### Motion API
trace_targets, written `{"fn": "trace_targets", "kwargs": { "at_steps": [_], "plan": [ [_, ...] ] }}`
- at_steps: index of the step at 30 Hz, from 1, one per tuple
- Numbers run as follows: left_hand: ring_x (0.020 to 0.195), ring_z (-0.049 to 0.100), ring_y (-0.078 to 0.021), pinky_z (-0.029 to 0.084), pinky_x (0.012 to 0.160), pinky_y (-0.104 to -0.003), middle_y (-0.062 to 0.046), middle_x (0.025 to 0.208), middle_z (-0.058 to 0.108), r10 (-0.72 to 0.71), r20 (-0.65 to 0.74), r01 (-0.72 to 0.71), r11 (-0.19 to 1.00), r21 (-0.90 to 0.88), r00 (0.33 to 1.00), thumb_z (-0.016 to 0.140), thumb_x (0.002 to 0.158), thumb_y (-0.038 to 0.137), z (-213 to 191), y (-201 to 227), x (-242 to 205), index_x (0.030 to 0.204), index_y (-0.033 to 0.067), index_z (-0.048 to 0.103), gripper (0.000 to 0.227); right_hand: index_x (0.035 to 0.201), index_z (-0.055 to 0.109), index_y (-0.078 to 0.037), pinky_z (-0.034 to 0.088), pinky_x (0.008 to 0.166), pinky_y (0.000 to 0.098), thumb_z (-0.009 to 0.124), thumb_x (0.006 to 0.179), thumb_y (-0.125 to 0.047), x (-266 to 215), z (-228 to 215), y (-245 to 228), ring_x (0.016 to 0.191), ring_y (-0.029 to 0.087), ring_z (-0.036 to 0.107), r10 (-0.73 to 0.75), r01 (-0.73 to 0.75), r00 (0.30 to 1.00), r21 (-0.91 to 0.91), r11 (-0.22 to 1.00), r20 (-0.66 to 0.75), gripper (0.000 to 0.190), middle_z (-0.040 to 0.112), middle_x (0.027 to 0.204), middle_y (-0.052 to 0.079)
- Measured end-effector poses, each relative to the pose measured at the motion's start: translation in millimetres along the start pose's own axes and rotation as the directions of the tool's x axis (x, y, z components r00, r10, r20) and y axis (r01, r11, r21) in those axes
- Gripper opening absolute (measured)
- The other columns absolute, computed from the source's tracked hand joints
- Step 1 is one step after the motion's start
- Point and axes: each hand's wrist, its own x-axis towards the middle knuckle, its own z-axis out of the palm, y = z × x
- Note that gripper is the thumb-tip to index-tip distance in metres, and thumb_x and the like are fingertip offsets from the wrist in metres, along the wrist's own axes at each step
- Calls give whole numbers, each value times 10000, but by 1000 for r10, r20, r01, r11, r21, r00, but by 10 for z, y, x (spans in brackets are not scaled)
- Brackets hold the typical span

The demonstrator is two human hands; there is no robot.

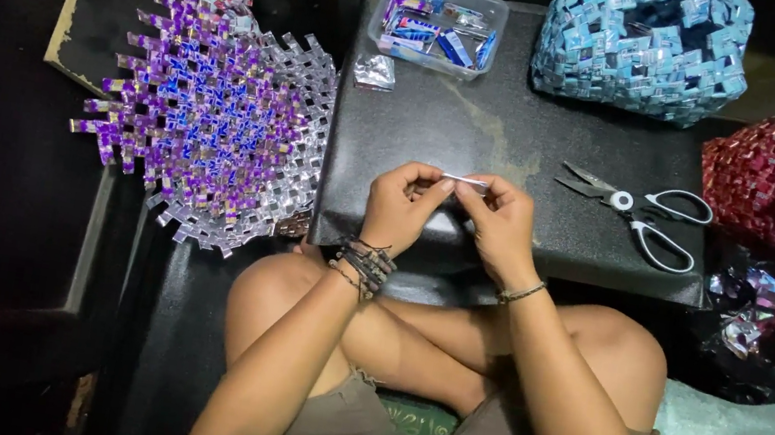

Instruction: The person folds small silver candy wrappers by hand while sitting on the floor next to woven bags made from the same material.

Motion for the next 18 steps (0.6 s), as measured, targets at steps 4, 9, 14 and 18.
{"fn": "trace_targets", "kwargs": {
  "at_steps": [4,9,14,18],
  "plan": [
    [673,584,-47,511,572,-228,-60,751,696,-45,-36,44,998,-35,998,750,923,151,68,26,-32,976,11,759,150,1019,759,-41,523,656,181,814,922,-164,14,67,-46,704,30,623,3,-2,1000,12,1000,-16,166,732,816,25],
    [635,549,-31,480,565,-209,-30,700,666,-42,-130,31,995,-90,991,774,891,127,125,24,-81,921,47,761,87,943,759,-26,507,620,210,787,937,-127,7,84,-20,678,64,605,-28,30,995,21,999,-93,106,685,727,31],
    [638,545,-36,474,578,-202,-29,691,665,-26,-155,8,993,-117,987,783,878,114,116,66,-83,909,54,766,70,940,753,-31,512,664,215,718,984,-120,4,96,50,714,71,602,-28,34,991,46,998,-134,106,682,748,31],
    [658,560,-39,483,601,-207,-33,695,656,2,-134,-23,988,-153,991,772,898,107,103,30,-65,927,53,760,62,938,750,-13,518,653,217,642,1027,-120,44,81,145,690,88,606,-42,57,991,117,991,-131,177,685,739,55]
  ]
}}
